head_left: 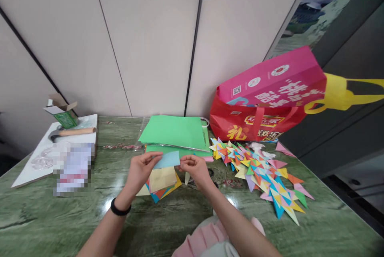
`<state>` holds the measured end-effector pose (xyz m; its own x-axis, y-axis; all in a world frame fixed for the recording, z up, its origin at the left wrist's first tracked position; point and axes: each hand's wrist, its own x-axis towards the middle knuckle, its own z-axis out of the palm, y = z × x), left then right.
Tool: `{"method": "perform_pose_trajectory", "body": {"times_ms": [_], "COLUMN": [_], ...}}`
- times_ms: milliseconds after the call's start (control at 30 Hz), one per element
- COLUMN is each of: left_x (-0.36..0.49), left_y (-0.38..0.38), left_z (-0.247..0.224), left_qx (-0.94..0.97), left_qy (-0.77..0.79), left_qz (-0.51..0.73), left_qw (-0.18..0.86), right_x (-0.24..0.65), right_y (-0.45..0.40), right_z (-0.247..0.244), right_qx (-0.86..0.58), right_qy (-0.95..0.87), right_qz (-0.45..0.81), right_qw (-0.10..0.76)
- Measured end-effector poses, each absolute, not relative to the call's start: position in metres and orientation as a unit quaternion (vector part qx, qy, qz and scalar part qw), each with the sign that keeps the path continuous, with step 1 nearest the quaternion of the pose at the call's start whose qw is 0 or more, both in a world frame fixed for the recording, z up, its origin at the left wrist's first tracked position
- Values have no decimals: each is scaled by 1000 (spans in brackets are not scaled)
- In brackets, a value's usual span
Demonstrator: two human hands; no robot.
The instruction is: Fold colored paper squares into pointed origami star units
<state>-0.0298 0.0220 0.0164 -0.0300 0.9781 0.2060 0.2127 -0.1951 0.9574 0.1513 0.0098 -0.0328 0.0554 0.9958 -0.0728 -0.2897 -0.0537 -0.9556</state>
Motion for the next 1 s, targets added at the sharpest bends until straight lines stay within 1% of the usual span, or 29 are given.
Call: {"method": "perform_pose_trajectory", "body": {"times_ms": [133, 200, 433, 533, 633, 800, 867, 1000], "left_x": [-45, -46, -20, -14, -17, -24, -24, -22], "left_y": [27, 28, 21, 18, 19, 21, 21, 21], "left_z": [21, 19, 7, 5, 6, 10, 10, 8], "left_qx": [576, 571, 551, 524, 483, 458, 449, 448], "left_qy": [520, 524, 515, 489, 481, 498, 508, 517], "left_qz": [524, 520, 457, 432, 435, 435, 441, 458], "left_qw": [349, 359, 473, 547, 589, 594, 588, 568], "right_x": [156, 155, 146, 147, 150, 152, 153, 153], "right_y": [14, 14, 11, 12, 14, 14, 12, 7], "right_z": [-36, -37, -40, -41, -44, -45, -43, -39], "right_qx": [-451, -444, -428, -434, -444, -463, -475, -482], "right_qy": [-366, -368, -407, -424, -445, -498, -534, -642], "right_qz": [562, 565, 565, 552, 519, 469, 422, 285], "right_qw": [589, 589, 576, 572, 579, 564, 558, 524]}}
